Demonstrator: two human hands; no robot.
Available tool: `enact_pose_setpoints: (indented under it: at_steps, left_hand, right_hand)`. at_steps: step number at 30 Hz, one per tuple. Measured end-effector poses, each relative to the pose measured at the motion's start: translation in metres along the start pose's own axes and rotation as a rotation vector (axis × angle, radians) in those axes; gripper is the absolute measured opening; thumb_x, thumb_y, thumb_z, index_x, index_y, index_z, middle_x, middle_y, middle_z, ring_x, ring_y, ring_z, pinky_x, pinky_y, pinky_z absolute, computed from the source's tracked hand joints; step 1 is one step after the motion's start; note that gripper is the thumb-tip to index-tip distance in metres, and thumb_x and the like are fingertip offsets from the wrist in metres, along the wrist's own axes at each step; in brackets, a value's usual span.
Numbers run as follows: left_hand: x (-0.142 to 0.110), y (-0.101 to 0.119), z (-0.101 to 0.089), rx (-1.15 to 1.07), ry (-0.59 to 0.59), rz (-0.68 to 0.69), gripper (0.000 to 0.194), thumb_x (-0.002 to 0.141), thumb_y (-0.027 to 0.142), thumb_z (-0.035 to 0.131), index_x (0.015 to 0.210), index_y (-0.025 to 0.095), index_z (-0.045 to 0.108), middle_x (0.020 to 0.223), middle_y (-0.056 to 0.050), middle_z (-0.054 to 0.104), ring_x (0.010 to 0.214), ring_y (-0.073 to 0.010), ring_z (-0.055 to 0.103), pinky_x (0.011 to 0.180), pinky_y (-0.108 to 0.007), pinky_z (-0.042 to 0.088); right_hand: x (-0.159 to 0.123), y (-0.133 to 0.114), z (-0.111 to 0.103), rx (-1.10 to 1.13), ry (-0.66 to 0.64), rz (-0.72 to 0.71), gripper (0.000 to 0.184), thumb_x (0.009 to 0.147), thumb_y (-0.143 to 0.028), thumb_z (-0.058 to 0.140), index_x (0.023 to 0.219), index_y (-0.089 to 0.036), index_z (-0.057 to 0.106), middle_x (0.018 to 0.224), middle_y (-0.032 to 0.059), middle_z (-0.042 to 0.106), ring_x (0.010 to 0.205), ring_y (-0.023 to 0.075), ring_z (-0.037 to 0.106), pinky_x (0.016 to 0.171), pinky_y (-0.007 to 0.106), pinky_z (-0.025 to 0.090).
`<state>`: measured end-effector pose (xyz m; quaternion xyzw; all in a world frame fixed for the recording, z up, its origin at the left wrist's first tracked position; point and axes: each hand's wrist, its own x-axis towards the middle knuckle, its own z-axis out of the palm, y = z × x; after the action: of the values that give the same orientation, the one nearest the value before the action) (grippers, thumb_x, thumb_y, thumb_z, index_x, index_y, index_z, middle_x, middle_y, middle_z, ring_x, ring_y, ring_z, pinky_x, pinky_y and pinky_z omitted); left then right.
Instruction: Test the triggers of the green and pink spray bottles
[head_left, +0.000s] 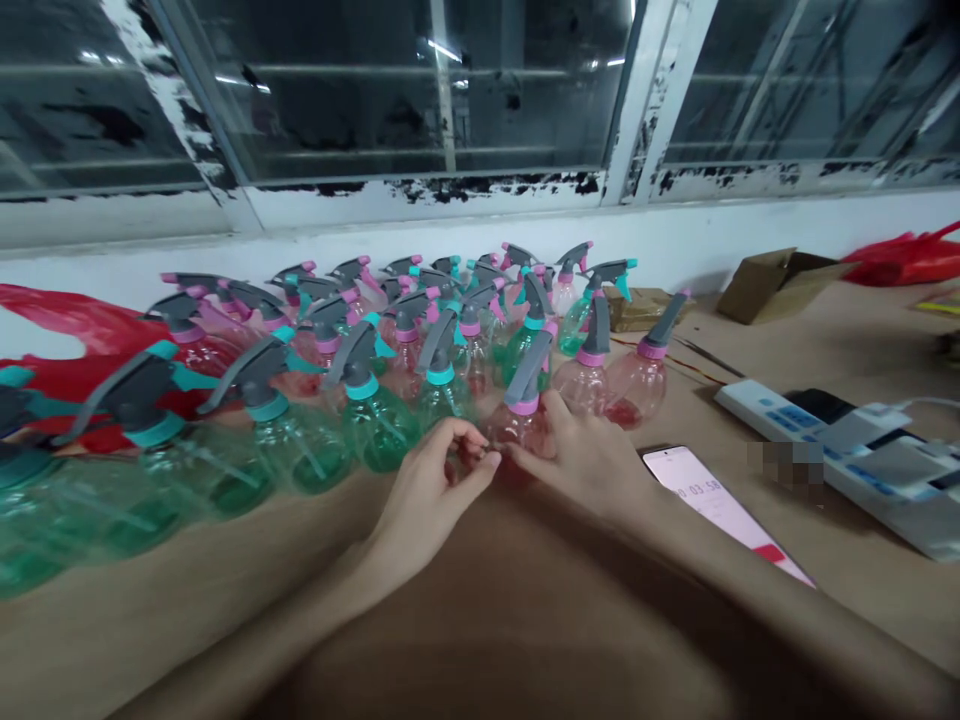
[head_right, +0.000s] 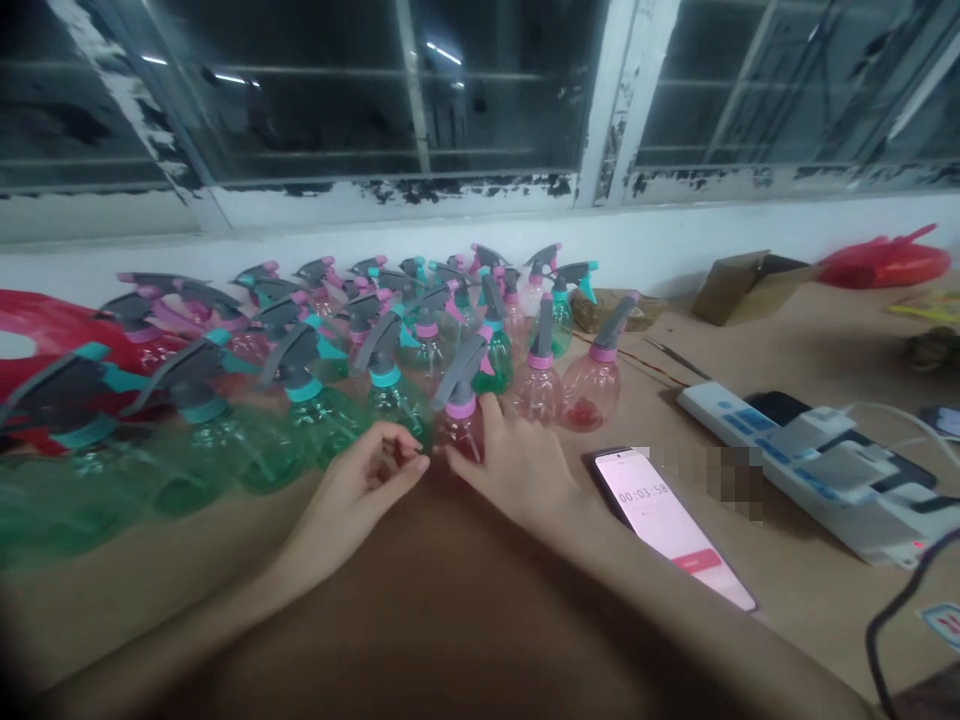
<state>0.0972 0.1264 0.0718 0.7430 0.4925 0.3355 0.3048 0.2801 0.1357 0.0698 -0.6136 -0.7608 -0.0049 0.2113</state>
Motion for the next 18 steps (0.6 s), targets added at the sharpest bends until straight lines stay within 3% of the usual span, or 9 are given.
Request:
enact_pose_setpoints:
  at_steps: [6,10,14,18]
  left_hand:
    - [-0.015,0.010,-0.008,0.000,0.052,0.069,0.037,0.078,0.031,0.063,0.109,0.023,0.044,0.115,-0.005,0.054,0.097,-0.0208,0.056,0.085,-0.038,0.045]
    - [-0.025,0.018,-0.019,-0.080,-0.001,0.103,0.049,0.075,0.027,0.066,0.118,0.024,0.042,0.118,-0.006,0.055,0.102,-0.0224,0.056,0.088,-0.039,0.045]
    - [-0.035,0.016,-0.031,-0.216,-0.016,0.141,0.038,0.080,0.025,0.061,0.116,0.023,0.047,0.118,-0.005,0.058,0.105,-0.0206,0.057,0.089,-0.035,0.047]
    - [-0.047,0.004,-0.041,-0.175,0.053,0.204,0.029,0.081,0.013,0.050,0.107,0.025,0.054,0.112,-0.002,0.061,0.097,-0.0181,0.060,0.089,-0.034,0.047]
  right_hand:
    - [-0.033,-0.028,-0.003,0.026,-0.018,-0.098,0.040,0.081,-0.057,0.042,0.088,-0.019,0.051,0.077,0.0059,0.067,0.056,0.0229,0.062,0.042,0.030,0.031]
    - [-0.049,-0.051,0.006,0.187,0.028,-0.199,0.052,0.074,-0.067,0.048,0.092,-0.020,0.054,0.079,0.0037,0.065,0.067,0.0229,0.064,0.048,0.031,0.040]
    - [-0.054,-0.073,0.020,0.298,0.084,-0.341,0.061,0.070,-0.070,0.050,0.101,-0.018,0.055,0.088,0.0075,0.064,0.084,0.0246,0.061,0.063,0.036,0.048]
    - [-0.053,-0.090,0.037,0.399,0.088,-0.358,0.068,0.066,-0.070,0.056,0.101,-0.012,0.055,0.088,0.0109,0.062,0.084,0.0254,0.059,0.072,0.040,0.049]
